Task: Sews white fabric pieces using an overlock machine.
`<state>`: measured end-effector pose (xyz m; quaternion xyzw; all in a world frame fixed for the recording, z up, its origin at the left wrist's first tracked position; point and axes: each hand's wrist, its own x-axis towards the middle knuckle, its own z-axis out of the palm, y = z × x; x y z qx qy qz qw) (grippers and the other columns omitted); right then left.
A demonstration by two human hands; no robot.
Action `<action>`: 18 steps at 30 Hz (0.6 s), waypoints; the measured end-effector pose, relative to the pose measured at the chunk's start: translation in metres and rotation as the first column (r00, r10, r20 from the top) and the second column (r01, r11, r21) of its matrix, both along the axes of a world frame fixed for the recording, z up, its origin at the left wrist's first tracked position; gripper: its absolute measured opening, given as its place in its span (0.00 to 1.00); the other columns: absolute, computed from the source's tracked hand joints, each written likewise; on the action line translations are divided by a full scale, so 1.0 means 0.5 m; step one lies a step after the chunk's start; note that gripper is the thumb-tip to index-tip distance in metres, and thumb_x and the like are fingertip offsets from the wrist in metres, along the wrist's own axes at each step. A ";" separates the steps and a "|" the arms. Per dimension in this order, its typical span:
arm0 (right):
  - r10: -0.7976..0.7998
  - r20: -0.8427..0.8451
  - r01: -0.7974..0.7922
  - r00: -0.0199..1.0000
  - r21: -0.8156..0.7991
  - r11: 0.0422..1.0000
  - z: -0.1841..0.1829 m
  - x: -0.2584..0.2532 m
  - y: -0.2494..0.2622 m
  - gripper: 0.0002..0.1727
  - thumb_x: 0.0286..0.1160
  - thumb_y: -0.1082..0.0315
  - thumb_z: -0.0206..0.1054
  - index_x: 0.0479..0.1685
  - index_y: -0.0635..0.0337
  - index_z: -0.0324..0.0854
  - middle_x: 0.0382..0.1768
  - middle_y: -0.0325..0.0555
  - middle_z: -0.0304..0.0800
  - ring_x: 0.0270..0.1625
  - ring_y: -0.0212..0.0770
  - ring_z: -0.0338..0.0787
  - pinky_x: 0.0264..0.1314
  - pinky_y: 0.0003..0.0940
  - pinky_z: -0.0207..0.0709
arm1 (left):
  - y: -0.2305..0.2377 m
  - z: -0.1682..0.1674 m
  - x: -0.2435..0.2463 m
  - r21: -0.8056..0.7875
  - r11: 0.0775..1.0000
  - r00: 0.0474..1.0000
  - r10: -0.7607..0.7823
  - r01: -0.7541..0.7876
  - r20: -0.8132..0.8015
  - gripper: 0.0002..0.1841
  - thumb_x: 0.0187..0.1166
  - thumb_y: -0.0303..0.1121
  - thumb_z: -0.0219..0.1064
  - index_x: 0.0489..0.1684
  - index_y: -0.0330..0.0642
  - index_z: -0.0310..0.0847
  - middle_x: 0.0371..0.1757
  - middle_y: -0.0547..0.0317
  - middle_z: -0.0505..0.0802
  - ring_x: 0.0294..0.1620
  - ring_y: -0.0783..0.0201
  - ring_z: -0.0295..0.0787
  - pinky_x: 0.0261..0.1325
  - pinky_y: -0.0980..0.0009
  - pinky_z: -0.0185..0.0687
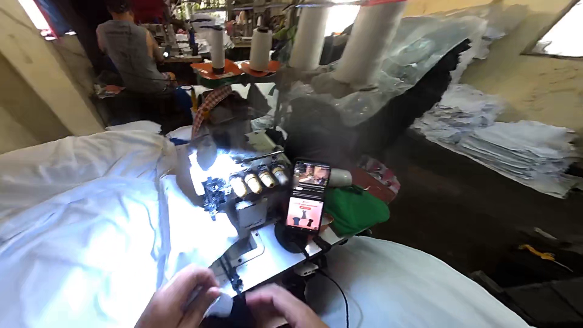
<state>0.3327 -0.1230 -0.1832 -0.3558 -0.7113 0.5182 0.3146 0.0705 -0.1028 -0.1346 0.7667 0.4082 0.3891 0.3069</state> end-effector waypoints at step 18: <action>-0.162 -0.326 0.150 0.932 -0.061 0.987 0.066 -0.100 0.079 0.12 0.76 0.76 0.69 0.53 0.75 0.78 0.39 0.45 0.88 0.40 0.26 0.87 0.47 0.24 0.83 | 0.029 0.019 0.028 -0.037 0.999 0.995 0.004 -0.008 -0.101 0.09 0.81 0.28 0.68 0.41 0.28 0.89 0.36 0.41 0.91 0.41 0.56 0.88 0.48 0.65 0.83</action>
